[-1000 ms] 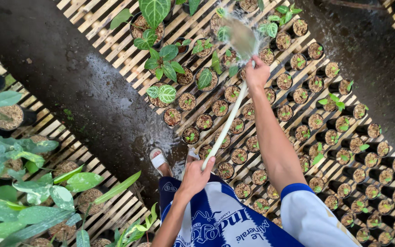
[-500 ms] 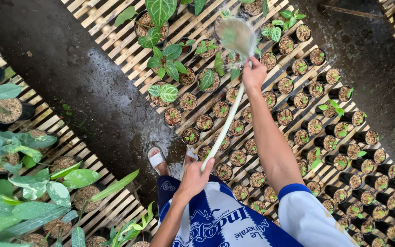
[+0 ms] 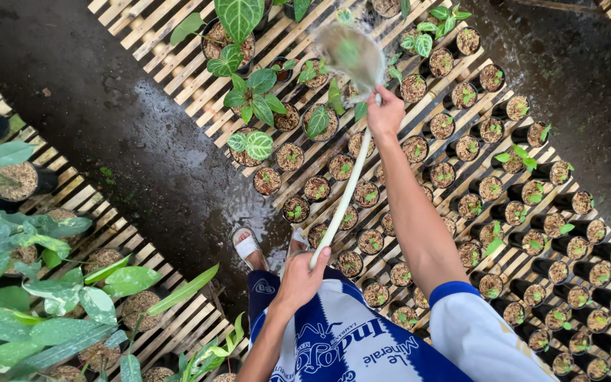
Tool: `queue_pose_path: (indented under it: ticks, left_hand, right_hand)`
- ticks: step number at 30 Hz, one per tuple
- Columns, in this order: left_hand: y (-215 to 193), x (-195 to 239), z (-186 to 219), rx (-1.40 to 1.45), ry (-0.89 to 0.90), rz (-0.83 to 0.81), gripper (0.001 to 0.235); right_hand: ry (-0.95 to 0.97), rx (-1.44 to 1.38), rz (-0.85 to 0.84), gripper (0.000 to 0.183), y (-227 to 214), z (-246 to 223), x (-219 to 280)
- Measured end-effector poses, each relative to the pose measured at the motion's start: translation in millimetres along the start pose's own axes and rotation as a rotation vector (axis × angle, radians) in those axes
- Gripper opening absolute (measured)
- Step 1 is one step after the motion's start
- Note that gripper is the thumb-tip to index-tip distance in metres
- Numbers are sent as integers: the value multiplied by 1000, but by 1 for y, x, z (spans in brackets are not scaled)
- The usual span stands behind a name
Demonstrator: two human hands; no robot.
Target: The person waters numerous small potted seedlings arranged on wooden slatted racks using a hose with a spray nozzle. They systematically move the nozzle across rows of plants, ensuring even coverage, then reposition the hose to continue watering additional sections.
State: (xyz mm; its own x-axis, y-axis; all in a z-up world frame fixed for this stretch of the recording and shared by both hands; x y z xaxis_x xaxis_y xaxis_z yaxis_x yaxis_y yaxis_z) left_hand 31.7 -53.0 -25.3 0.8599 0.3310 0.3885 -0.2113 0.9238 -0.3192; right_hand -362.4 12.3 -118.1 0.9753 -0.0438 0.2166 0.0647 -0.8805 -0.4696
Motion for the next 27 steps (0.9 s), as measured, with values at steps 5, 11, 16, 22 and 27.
queue_pose_path:
  ticks: [5, 11, 16, 22, 27]
  left_hand:
    - [6, -7, 0, -5, -110, -69, 62]
    - [4, -9, 4, -30, -85, -71, 65]
    - [-4, -11, -3, 27, -99, -82, 65]
    - [-28, -8, -16, 61, -68, -78, 61]
    - [-53, -6, -43, 15, -147, -176, 66]
  right_hand:
    - [-98, 9, 121, 35, -16, 9, -10]
    - [-51, 24, 145, 35, -22, 15, -15]
    - [-95, 29, 164, 36, -15, 6, -14]
    - [-145, 126, 129, 31, 9, 10, -9]
    - [-102, 156, 176, 30, 19, 31, 17]
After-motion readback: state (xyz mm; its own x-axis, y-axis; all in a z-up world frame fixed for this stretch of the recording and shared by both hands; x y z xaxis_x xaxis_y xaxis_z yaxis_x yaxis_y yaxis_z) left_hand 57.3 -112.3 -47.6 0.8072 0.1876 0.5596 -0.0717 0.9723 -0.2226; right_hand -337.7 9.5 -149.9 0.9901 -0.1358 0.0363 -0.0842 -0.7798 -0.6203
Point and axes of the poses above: each hand's wrist, its own x-axis away from the middle knuckle, its own y-axis out of the palm, z = x × y, the point moved 4 cm from there along -x, towards the middle knuckle, and after that the axes turned 1 degree about -x, right-handed, at the moved point
